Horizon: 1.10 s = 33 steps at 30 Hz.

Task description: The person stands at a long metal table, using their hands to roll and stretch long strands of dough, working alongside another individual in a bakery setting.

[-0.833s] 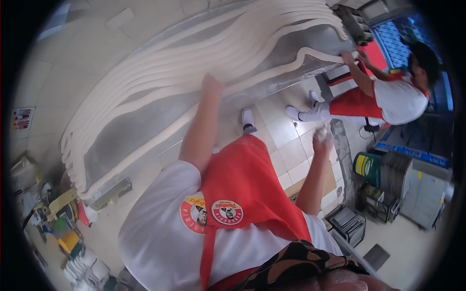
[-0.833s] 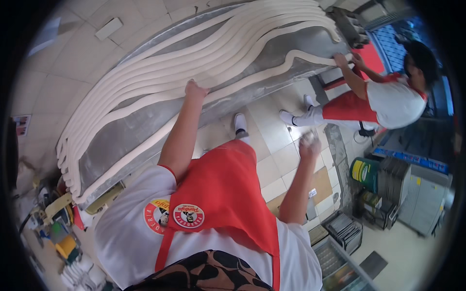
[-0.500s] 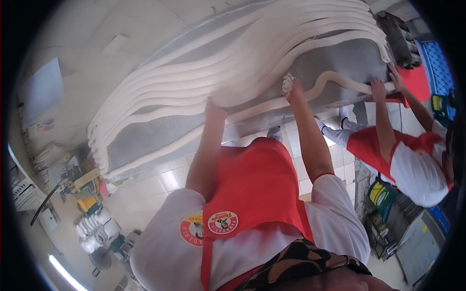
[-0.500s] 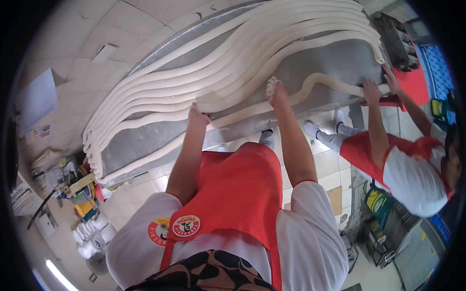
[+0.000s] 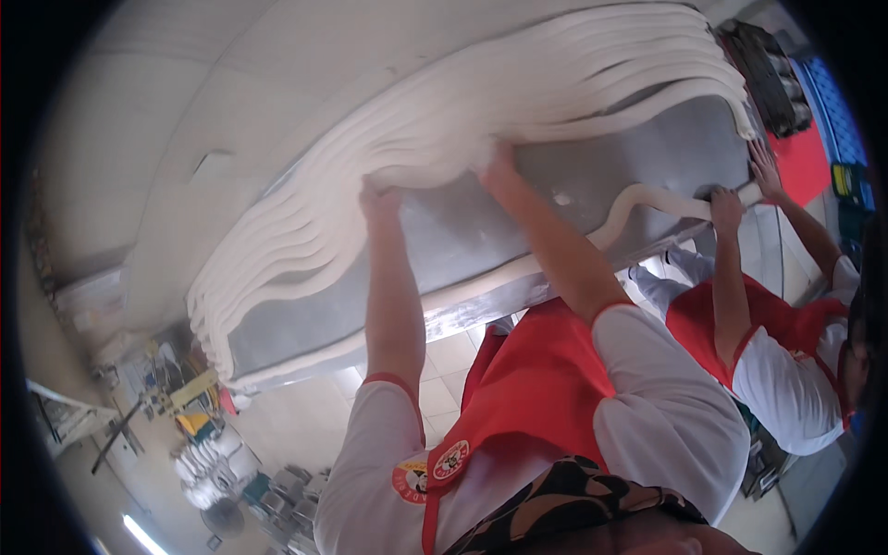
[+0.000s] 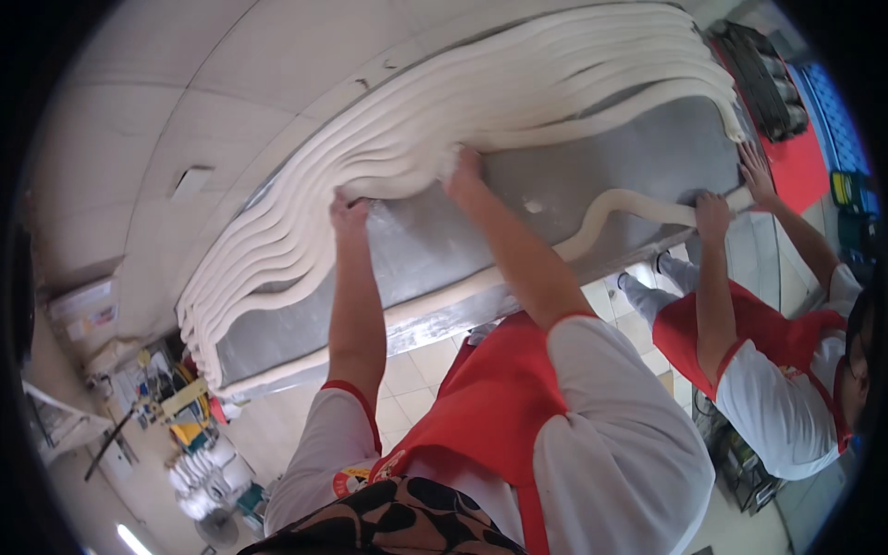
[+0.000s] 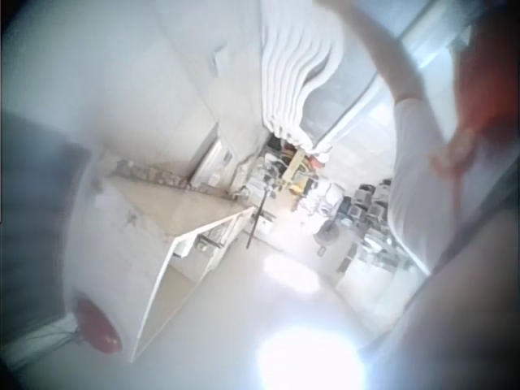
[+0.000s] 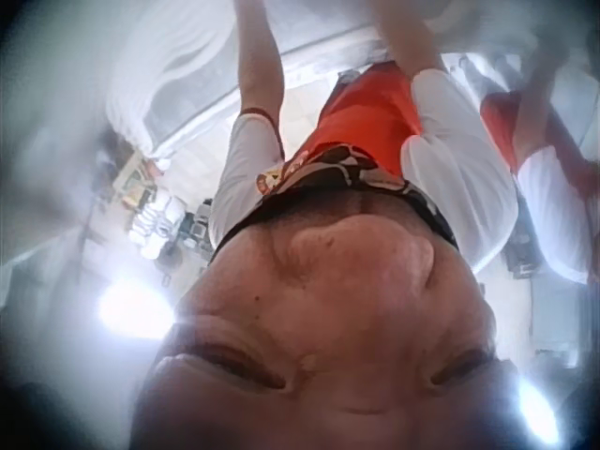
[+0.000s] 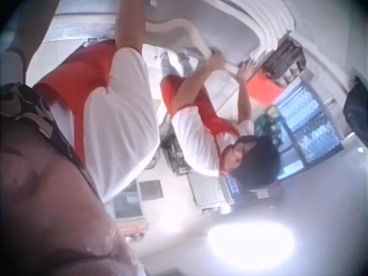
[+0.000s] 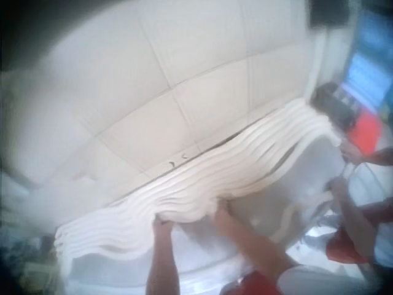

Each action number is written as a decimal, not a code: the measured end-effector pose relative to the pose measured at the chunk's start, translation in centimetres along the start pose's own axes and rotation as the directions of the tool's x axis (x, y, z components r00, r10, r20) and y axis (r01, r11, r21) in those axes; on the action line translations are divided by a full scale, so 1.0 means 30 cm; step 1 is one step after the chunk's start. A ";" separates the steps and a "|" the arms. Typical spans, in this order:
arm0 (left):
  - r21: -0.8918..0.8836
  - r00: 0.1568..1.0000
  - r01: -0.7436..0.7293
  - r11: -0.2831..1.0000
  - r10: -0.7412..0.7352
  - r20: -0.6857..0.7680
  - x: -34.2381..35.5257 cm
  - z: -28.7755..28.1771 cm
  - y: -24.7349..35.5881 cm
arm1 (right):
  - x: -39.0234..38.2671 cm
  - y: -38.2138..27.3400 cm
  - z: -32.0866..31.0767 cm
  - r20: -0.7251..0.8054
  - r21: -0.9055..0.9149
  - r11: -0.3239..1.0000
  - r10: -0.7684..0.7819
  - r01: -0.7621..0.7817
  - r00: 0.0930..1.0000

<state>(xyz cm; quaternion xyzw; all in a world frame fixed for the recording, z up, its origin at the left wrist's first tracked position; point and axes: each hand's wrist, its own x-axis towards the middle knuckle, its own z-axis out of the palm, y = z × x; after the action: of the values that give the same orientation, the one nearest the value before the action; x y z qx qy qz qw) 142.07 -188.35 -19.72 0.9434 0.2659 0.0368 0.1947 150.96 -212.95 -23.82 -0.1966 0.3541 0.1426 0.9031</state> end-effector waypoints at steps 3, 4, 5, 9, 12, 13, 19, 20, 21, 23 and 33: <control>-0.864 0.812 0.323 -0.386 -0.356 0.463 0.041 -0.019 -0.014 | -0.010 0.009 0.027 0.104 -0.130 0.984 0.138 -0.125 0.985; -0.852 0.810 0.399 -0.338 -0.306 0.501 -0.004 -0.011 0.001 | 0.016 -0.027 -0.039 0.190 -0.160 0.968 0.223 -0.194 0.956; -0.837 0.801 0.459 -0.296 -0.268 0.535 -0.071 -0.002 -0.010 | 0.026 -0.078 -0.093 0.247 -0.197 0.951 0.282 -0.237 0.927; -0.773 0.724 0.610 -0.172 -0.276 0.632 -0.410 -0.102 -0.112 | 0.088 -0.433 -0.277 0.365 -0.261 0.961 0.187 -0.093 0.912; -0.780 0.651 0.625 -0.025 -0.535 0.539 -0.612 -0.248 -0.164 | 0.168 -0.996 -0.430 0.381 -0.174 0.935 -0.225 0.308 0.897; -0.796 0.661 0.604 0.022 -0.572 0.486 -0.659 -0.293 -0.178 | 0.165 -1.197 -0.488 0.380 -0.155 0.892 -0.344 0.426 0.859; -0.854 0.620 0.487 0.185 -0.762 0.189 -0.921 -0.507 -0.360 | -0.006 -1.552 -0.541 -0.134 -0.464 0.831 -0.409 0.307 0.903; -0.848 0.593 0.494 0.192 -0.788 0.167 -0.957 -0.543 -0.380 | -0.035 -1.493 -0.514 -0.209 -0.485 0.829 -0.418 0.278 0.884; -0.841 0.573 0.506 0.190 -0.803 0.163 -0.976 -0.552 -0.395 | -0.052 -1.495 -0.539 -0.243 -0.512 0.815 -0.442 0.273 0.863; -0.840 0.551 0.513 0.177 -0.818 0.164 -1.017 -0.565 -0.414 | -0.066 -1.547 -0.606 -0.216 -0.591 0.754 -0.490 0.286 0.845; -0.797 0.393 0.601 0.056 -0.889 0.234 -1.427 -0.521 -0.609 | 0.010 -1.706 -0.794 0.060 -0.915 0.322 -0.484 0.241 0.873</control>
<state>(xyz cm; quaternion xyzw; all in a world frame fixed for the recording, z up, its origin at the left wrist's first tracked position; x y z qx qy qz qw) 93.80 -190.70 -10.92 0.4360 0.7003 0.1949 0.5306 157.58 -268.91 -27.02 -0.7390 0.2660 0.0795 0.6138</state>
